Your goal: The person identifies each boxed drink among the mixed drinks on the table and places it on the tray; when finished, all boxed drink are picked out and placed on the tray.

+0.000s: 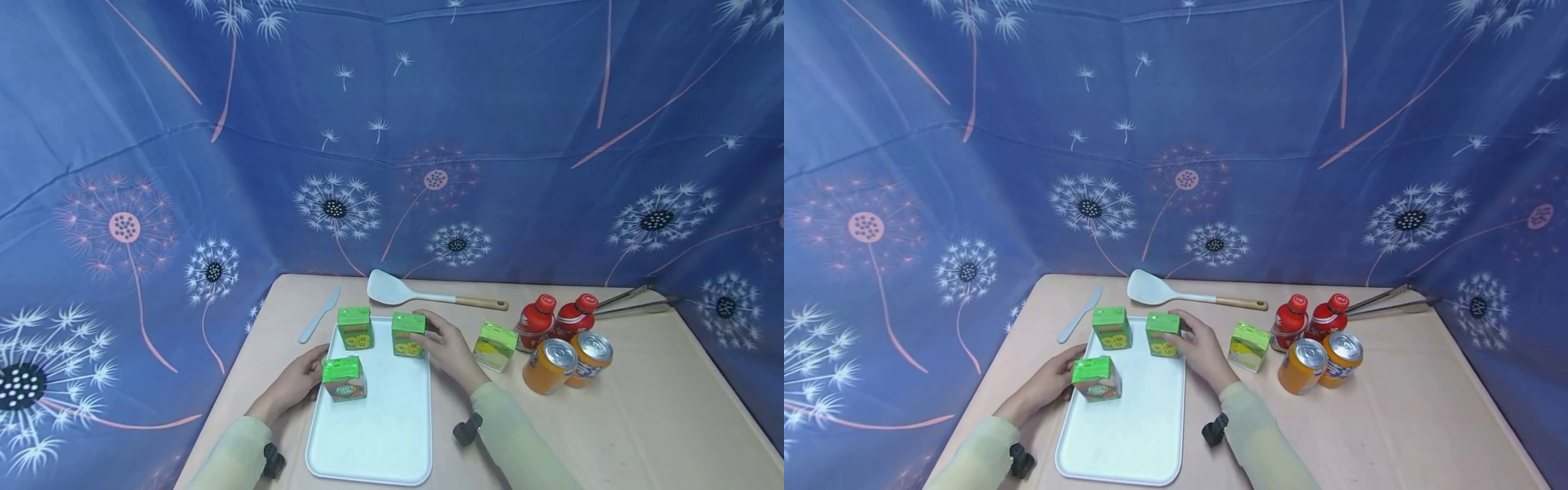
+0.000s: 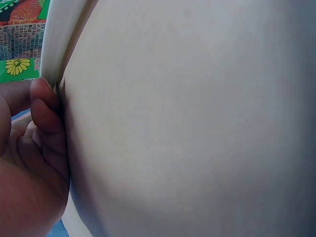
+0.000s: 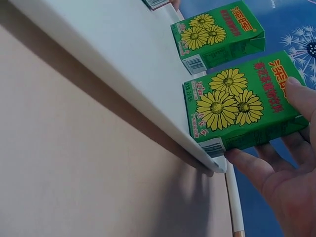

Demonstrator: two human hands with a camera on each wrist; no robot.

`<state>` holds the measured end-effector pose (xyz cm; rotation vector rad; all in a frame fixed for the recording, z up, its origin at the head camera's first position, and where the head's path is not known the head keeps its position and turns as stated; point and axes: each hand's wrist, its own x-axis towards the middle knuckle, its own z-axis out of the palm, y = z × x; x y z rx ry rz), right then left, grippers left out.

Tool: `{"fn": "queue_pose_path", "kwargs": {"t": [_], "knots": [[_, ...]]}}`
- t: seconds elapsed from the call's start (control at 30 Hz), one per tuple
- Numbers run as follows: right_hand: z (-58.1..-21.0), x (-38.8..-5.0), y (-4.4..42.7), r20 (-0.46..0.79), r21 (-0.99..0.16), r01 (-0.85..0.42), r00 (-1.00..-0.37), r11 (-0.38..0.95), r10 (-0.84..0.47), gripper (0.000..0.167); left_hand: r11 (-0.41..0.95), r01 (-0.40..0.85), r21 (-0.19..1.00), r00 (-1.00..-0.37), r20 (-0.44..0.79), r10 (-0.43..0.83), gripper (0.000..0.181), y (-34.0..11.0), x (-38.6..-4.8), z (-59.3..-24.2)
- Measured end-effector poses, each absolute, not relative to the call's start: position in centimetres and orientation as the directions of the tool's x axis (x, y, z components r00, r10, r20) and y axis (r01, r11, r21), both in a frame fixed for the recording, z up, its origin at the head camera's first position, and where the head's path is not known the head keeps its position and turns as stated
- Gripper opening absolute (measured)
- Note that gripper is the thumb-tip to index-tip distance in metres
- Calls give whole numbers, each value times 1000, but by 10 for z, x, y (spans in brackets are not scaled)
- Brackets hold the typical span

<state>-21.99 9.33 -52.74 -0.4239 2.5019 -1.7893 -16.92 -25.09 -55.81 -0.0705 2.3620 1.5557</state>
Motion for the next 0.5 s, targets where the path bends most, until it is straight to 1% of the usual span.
{"fn": "queue_pose_path", "kwargs": {"t": [0.5], "knots": [[-530, -216, 95, 106, -943, -171, -968, 287, -227, 60, 417, -203, 886, -951, -281, 133, 56, -251, -170, -558]]}}
